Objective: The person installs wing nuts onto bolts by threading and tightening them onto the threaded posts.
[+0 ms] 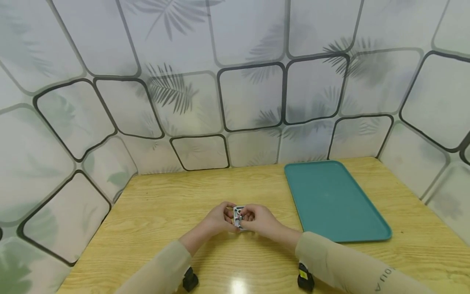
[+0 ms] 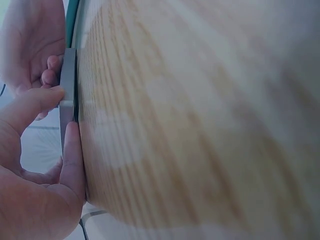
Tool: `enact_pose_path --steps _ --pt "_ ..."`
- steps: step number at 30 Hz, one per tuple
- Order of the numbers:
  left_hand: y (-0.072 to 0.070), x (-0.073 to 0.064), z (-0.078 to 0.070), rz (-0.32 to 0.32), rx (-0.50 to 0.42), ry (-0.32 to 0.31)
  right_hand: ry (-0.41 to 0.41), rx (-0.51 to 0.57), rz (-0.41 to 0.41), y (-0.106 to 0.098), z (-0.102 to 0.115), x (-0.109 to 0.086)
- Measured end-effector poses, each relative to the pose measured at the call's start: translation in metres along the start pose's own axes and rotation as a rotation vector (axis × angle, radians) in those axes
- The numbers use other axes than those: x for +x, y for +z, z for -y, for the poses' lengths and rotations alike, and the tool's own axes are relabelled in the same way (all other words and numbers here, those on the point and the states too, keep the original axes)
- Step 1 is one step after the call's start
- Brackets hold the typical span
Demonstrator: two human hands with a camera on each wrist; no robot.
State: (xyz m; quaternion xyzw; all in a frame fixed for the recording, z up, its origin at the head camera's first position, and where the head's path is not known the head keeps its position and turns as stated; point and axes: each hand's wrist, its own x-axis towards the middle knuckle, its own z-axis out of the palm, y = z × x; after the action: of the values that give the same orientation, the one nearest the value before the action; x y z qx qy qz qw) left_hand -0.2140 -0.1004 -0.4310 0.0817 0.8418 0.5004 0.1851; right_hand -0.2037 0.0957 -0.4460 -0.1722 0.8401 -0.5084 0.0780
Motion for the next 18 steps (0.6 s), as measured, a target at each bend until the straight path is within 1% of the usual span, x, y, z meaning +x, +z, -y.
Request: enact_pose_path --steps 5,9,14,18 --pt "0.000 0.001 0.002 -0.004 0.010 0.007 0.005 -0.037 -0.045 0.004 0.002 -0.002" --pt "0.001 0.002 0.005 -0.006 0.019 0.012 0.021 -0.057 -0.100 0.008 0.007 -0.004" --pt "0.002 0.003 0.005 -0.015 0.022 0.016 0.040 -0.135 -0.171 0.014 0.010 -0.003" --pt "0.002 0.004 0.006 -0.019 0.027 0.023 0.050 -0.189 -0.194 0.017 0.010 -0.001"
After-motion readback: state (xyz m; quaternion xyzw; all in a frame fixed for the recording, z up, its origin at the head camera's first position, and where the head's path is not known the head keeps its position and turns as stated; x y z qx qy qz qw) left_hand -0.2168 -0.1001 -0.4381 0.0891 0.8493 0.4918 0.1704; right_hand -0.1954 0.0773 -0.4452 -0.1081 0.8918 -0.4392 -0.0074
